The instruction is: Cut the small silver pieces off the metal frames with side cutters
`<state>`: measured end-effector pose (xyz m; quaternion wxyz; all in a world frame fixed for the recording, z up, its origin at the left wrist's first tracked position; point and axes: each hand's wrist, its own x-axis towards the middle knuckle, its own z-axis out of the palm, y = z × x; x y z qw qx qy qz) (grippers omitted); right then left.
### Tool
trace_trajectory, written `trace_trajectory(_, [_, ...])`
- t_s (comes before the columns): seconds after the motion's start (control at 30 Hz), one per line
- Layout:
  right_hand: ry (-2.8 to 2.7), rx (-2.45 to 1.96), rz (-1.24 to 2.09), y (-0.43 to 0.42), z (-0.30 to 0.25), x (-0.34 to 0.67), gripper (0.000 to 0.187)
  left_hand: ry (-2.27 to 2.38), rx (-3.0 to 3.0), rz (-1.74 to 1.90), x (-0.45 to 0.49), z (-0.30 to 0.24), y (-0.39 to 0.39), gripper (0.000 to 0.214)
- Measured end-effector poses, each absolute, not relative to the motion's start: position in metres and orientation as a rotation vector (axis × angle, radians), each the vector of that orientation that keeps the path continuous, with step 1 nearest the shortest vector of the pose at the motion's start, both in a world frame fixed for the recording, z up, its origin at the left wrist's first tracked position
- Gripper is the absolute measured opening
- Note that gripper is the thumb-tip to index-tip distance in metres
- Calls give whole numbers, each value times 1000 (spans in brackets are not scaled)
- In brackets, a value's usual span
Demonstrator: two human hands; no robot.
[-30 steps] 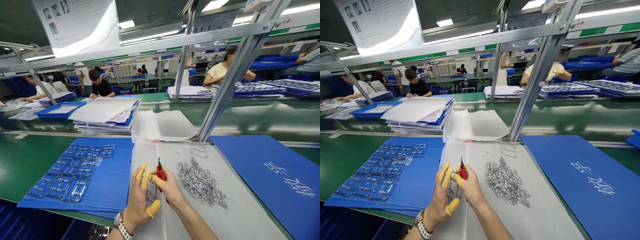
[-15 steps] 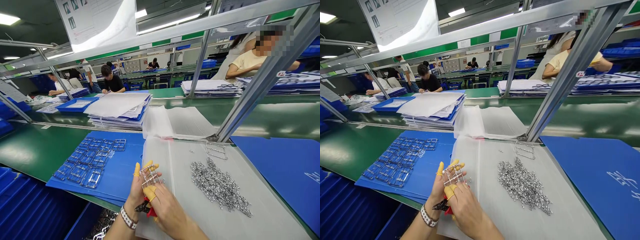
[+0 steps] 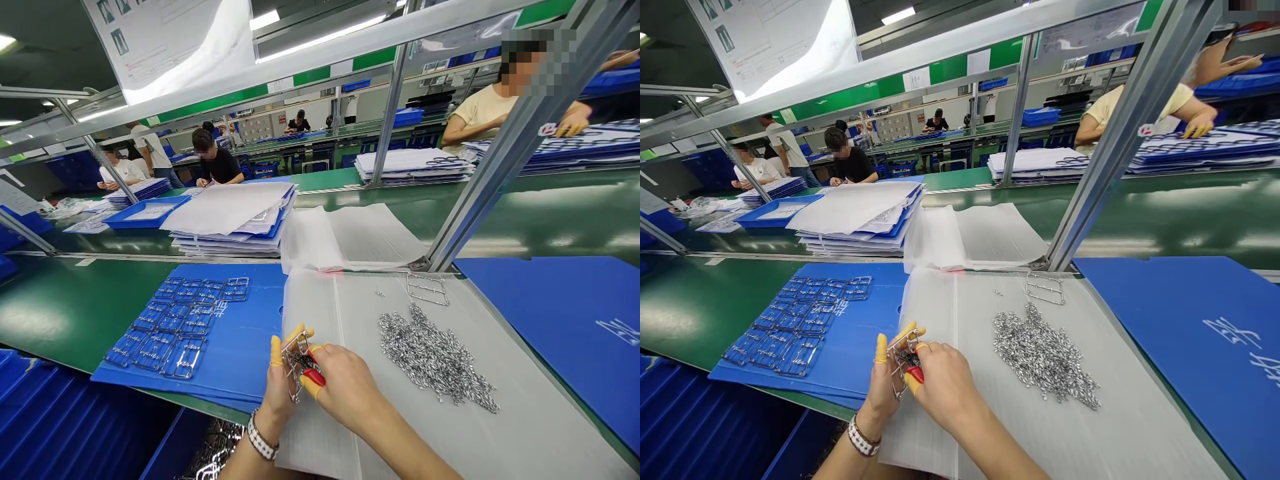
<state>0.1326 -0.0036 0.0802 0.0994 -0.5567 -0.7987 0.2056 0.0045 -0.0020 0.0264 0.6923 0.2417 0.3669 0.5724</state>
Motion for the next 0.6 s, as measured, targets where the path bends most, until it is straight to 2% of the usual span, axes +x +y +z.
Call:
trace_trajectory(0.43, [-2464, -1639, 533, -5, 87, 138, 20, 893, 758, 1297, 4, 17, -4, 61])
trace_trajectory(0.6, [-2451, -1664, 510, -7, 84, 144, 22, 859, 671, 1254, 5, 22, -5, 61])
